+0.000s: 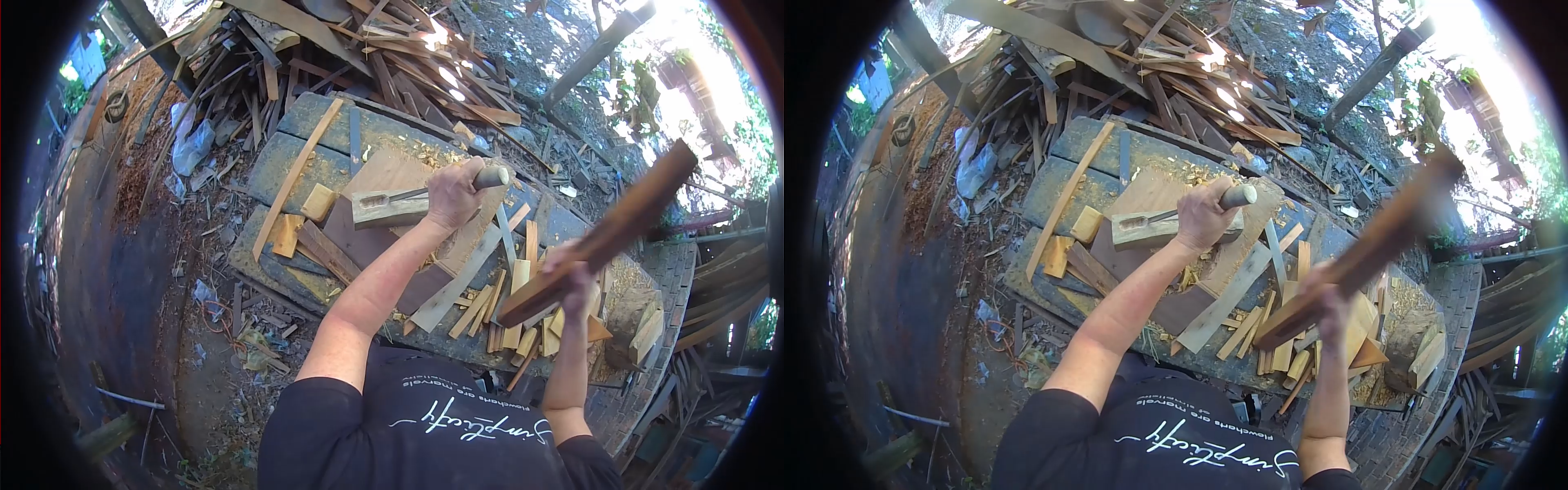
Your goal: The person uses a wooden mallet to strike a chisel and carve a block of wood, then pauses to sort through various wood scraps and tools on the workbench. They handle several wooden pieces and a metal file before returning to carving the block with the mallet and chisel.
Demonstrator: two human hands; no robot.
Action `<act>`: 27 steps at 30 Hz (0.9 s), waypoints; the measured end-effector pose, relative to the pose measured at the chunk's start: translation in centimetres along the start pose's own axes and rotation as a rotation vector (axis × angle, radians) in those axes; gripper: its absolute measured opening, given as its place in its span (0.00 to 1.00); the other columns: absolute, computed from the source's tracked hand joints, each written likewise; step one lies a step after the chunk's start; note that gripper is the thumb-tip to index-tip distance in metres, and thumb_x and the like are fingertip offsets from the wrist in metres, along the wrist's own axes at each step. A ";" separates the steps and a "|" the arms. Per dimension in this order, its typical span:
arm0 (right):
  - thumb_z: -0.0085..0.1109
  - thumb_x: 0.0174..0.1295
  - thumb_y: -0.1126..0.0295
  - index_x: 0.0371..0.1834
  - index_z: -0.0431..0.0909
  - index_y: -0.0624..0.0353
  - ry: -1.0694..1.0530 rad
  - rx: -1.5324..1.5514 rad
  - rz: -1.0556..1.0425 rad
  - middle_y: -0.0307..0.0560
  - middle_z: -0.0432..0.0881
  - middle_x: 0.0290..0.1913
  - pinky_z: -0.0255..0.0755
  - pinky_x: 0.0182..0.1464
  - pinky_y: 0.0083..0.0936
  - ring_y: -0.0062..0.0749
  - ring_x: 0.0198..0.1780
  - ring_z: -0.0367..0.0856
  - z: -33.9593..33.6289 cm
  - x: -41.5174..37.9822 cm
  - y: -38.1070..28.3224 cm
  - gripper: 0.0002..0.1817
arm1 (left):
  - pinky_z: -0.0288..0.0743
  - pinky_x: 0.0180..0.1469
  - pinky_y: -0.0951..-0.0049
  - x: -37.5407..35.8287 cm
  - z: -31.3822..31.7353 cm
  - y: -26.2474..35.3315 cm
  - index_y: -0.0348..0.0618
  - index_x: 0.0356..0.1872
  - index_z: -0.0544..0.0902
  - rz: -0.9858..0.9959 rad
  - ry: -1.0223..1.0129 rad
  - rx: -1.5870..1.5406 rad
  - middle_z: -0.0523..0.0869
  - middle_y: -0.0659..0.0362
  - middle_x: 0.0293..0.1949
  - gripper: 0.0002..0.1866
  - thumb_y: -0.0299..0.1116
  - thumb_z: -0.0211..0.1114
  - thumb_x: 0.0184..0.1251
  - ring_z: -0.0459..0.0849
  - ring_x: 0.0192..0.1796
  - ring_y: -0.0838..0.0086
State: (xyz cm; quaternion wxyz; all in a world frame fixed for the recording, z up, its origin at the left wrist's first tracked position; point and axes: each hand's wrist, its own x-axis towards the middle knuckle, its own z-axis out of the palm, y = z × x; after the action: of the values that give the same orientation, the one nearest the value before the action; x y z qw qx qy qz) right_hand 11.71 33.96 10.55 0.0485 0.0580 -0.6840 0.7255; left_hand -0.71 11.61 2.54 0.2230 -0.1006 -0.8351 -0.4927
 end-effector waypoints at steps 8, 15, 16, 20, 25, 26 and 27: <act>0.73 0.51 0.58 0.54 0.71 0.62 -0.032 -0.160 0.137 0.47 0.80 0.37 0.78 0.36 0.24 0.32 0.34 0.82 -2.0 1.0 -0.6 0.32 | 0.72 0.30 0.55 -0.7 0.5 -0.5 0.51 0.28 0.77 0.022 0.026 0.053 0.81 0.57 0.25 0.09 0.33 0.72 0.52 0.84 0.30 0.55; 0.72 0.54 0.57 0.76 0.56 0.66 -0.236 -0.659 0.357 0.60 0.72 0.64 0.65 0.67 0.41 0.44 0.68 0.70 1.0 0.9 1.7 0.50 | 0.72 0.32 0.55 -1.7 0.2 -2.7 0.50 0.28 0.75 -0.047 -0.017 0.062 0.80 0.56 0.25 0.11 0.32 0.70 0.50 0.83 0.31 0.56; 0.72 0.54 0.56 0.75 0.56 0.66 -0.164 -0.611 0.344 0.59 0.73 0.61 0.69 0.63 0.39 0.43 0.62 0.73 -0.2 0.9 2.2 0.49 | 0.72 0.32 0.55 -1.3 -0.2 -2.5 0.50 0.28 0.75 -0.045 0.010 0.067 0.80 0.56 0.25 0.11 0.32 0.70 0.50 0.83 0.31 0.56; 0.66 0.58 0.55 0.50 0.66 0.61 -0.075 -0.147 0.080 0.47 0.78 0.31 0.78 0.32 0.25 0.28 0.29 0.80 0.5 1.3 -0.5 0.27 | 0.71 0.34 0.58 -2.7 -1.1 -1.3 0.53 0.28 0.76 0.071 0.007 0.113 0.80 0.61 0.25 0.10 0.34 0.72 0.51 0.83 0.32 0.61; 0.65 0.61 0.56 0.52 0.66 0.60 0.060 -0.174 0.055 0.47 0.78 0.31 0.77 0.30 0.23 0.27 0.27 0.80 1.1 1.7 1.7 0.25 | 0.70 0.29 0.60 -1.9 -2.9 0.2 0.52 0.25 0.77 0.201 0.170 -0.034 0.77 0.60 0.20 0.11 0.36 0.74 0.55 0.81 0.26 0.61; 0.67 0.58 0.57 0.54 0.67 0.60 0.111 -0.299 0.198 0.50 0.79 0.36 0.78 0.39 0.27 0.31 0.34 0.82 1.2 2.0 2.3 0.28 | 0.70 0.29 0.60 -1.8 -3.5 0.8 0.52 0.25 0.77 0.195 0.174 -0.032 0.77 0.60 0.20 0.11 0.36 0.74 0.55 0.81 0.26 0.61; 0.69 0.58 0.58 0.57 0.69 0.61 0.089 -0.493 0.188 0.52 0.80 0.43 0.78 0.45 0.31 0.36 0.39 0.82 1.1 2.5 3.5 0.29 | 0.71 0.29 0.61 -1.7 -4.2 1.5 0.51 0.25 0.77 0.220 0.151 -0.059 0.78 0.59 0.20 0.12 0.37 0.74 0.56 0.81 0.26 0.61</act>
State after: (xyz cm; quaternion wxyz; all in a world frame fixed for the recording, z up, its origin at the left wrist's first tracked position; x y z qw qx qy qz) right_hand 8.74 32.60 7.58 0.0237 -0.0513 -0.8397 0.5402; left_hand 2.50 8.75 4.69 0.3348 -0.1606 -0.7851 -0.4958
